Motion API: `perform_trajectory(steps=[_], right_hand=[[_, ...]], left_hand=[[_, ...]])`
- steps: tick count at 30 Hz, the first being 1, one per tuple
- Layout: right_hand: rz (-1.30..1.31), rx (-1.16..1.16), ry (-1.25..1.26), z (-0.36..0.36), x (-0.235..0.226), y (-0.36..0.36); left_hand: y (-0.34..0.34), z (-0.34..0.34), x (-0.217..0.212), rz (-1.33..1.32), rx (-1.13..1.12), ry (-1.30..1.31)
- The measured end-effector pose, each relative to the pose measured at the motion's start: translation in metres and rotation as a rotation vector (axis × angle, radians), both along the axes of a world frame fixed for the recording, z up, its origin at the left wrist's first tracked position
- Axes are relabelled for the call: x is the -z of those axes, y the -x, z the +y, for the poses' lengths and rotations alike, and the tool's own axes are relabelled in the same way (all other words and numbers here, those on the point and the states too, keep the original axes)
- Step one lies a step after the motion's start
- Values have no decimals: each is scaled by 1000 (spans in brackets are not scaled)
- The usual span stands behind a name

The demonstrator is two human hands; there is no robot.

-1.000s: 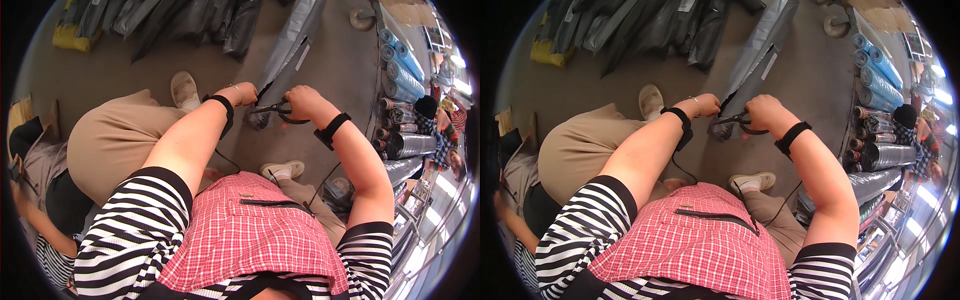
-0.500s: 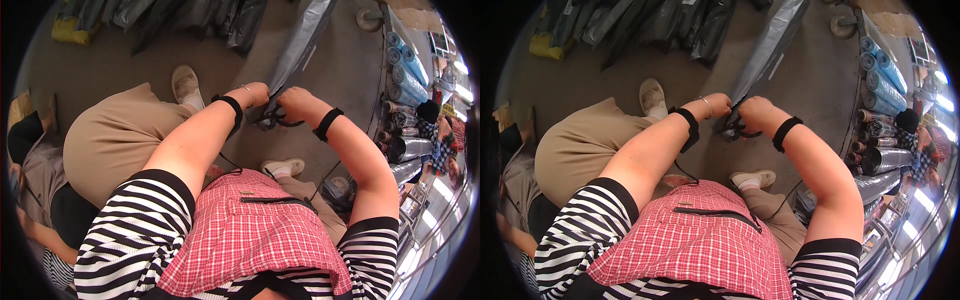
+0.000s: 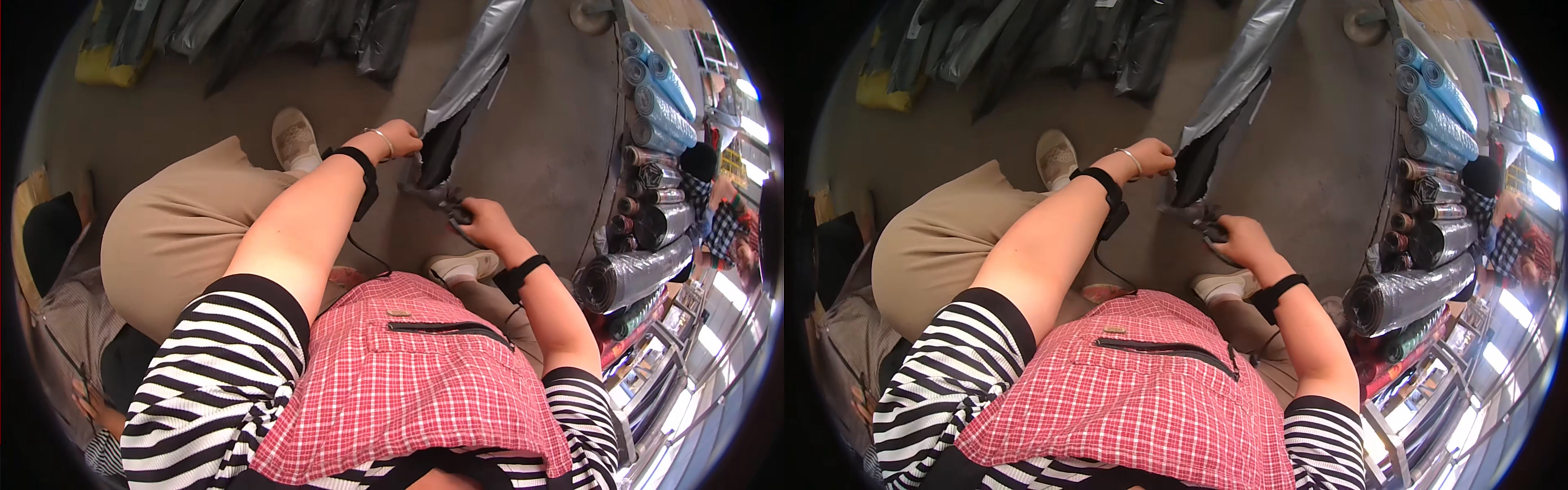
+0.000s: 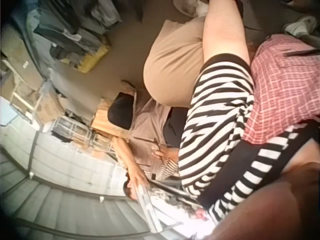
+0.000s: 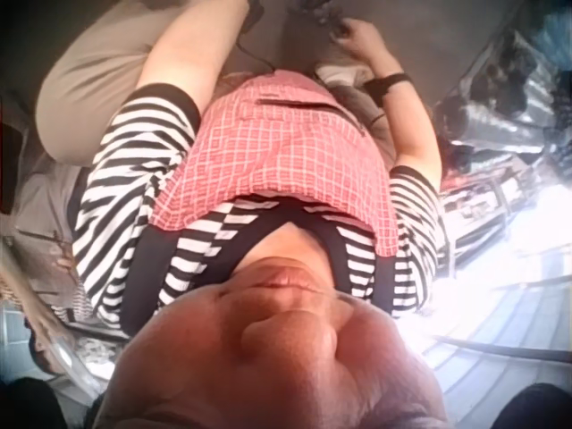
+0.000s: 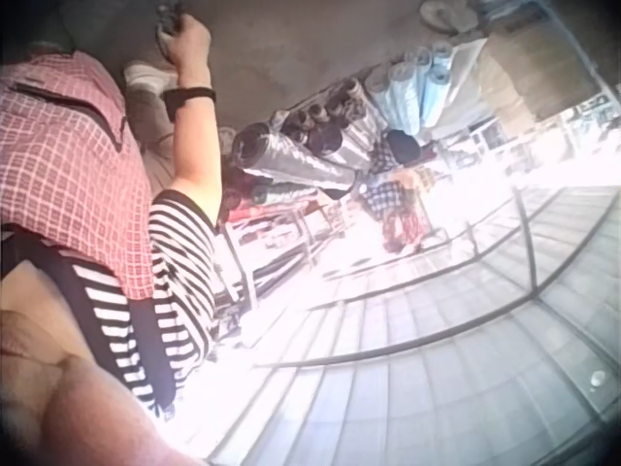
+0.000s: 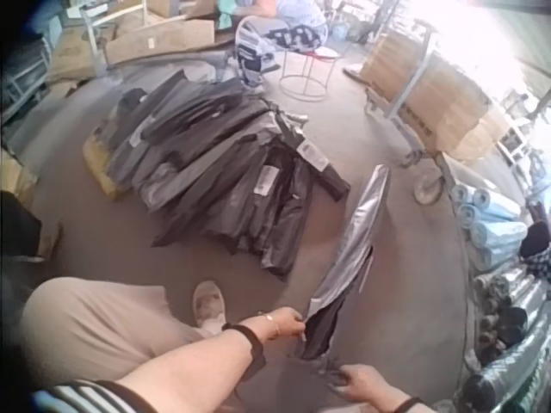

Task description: Unpack rolled mats from gray plastic packaging using scissors.

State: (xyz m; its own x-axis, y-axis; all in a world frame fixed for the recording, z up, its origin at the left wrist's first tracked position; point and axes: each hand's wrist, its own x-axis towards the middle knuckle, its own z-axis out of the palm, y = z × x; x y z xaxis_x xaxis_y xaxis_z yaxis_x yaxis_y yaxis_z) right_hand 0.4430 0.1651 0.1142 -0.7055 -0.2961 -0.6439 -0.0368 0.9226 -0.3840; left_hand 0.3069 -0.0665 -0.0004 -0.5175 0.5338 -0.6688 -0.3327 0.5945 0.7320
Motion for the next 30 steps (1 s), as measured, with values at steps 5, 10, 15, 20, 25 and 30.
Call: perform_trajectory(steps=[5, 10, 15, 20, 25, 30], right_hand=[[261, 601, -101, 46, 23, -23], [46, 1073, -437, 64, 92, -34], [14, 782, -405, 30, 105, -35], [262, 775, 125, -47, 66, 7], [185, 691, -133, -71, 61, 31], [175, 697, -148, -42, 84, 15]], left_hand=[[-7, -8, 6, -254, -210, -104], [-13, 1, -11, -232, -122, 19], [-19, 10, -9, -124, 43, 262], [-24, 7, 7, -122, 33, 141], [-31, 11, 9, -72, 172, 117], [-29, 2, 12, -38, 161, 199]])
